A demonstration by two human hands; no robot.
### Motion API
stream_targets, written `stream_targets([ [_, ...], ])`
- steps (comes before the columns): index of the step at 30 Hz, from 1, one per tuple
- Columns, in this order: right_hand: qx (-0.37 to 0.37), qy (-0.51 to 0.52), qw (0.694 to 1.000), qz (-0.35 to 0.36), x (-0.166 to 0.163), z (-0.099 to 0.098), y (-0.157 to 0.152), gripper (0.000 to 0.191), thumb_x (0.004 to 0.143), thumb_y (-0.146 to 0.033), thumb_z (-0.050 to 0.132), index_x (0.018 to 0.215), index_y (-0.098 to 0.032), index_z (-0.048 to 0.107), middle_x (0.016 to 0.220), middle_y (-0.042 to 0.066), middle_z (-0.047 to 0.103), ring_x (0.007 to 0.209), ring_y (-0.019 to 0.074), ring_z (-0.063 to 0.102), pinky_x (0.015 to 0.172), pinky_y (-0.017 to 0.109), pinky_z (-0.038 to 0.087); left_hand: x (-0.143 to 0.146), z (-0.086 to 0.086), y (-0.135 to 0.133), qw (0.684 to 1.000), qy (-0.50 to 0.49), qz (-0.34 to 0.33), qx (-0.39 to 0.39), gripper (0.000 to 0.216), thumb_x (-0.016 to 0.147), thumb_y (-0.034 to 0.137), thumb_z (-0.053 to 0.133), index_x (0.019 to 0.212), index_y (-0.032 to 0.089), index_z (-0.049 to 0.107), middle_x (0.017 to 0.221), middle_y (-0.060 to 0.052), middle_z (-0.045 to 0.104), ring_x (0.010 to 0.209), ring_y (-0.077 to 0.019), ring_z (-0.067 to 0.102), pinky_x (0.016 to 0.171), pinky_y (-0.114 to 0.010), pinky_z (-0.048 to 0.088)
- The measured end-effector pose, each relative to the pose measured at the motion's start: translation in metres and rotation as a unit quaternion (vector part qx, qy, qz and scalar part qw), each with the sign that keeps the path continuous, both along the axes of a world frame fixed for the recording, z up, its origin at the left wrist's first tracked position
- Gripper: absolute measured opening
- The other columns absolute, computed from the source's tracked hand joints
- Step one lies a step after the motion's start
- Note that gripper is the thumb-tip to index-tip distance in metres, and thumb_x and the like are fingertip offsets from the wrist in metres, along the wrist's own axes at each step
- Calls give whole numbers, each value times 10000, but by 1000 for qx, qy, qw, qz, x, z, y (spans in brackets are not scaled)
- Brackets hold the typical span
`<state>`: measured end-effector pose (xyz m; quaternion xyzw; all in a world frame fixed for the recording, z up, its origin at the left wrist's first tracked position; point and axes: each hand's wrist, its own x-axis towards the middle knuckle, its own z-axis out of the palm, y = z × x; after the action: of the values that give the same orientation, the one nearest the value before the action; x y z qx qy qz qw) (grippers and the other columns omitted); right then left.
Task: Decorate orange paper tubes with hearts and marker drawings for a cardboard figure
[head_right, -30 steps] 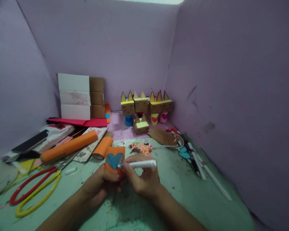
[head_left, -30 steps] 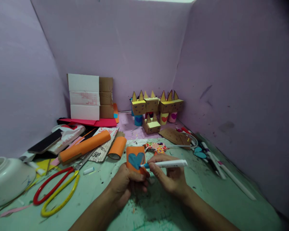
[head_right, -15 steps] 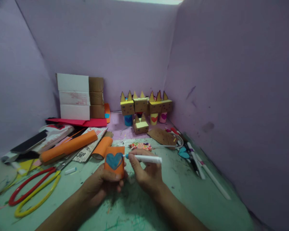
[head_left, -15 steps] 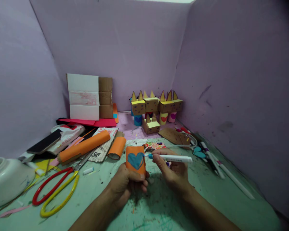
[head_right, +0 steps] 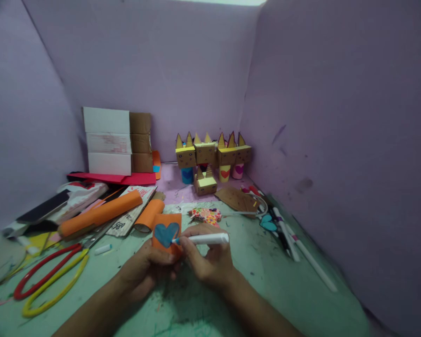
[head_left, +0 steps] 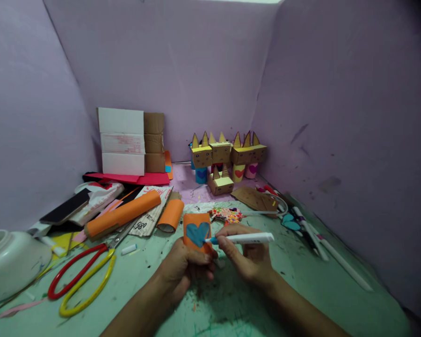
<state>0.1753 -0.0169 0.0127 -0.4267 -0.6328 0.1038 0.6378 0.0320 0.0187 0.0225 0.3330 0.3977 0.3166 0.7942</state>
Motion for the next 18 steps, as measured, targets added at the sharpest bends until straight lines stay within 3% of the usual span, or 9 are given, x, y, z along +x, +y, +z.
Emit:
stream_targets([
  [4, -9, 0, 1000, 0, 0, 1, 0, 104, 775, -179, 624, 700, -180, 696, 613, 31, 704, 537, 157, 653, 487, 248, 503, -1, 0, -1, 1000, 0, -6, 4, 206, 410, 76, 679, 616, 87, 671, 518, -25, 637, 418, -120, 548, 361, -208, 439],
  [8, -22, 15, 998, -55, 1, 1, 2, 110, 779, -209, 626, 698, -185, 696, 616, 36, 707, 520, 161, 641, 449, 249, 486, -2, 0, -1, 1000, 1, 2, 2, 257, 434, 65, 679, 689, 89, 661, 560, -38, 662, 422, -125, 560, 376, -216, 452],
  [18, -22, 43, 995, -85, 3, 1, 6, 102, 771, -227, 634, 698, -203, 701, 636, 31, 718, 557, 176, 661, 506, 274, 531, -2, 0, -1, 1000, 6, 2, 3, 284, 479, 34, 653, 759, 85, 640, 587, -58, 675, 427, -131, 573, 376, -217, 457],
])
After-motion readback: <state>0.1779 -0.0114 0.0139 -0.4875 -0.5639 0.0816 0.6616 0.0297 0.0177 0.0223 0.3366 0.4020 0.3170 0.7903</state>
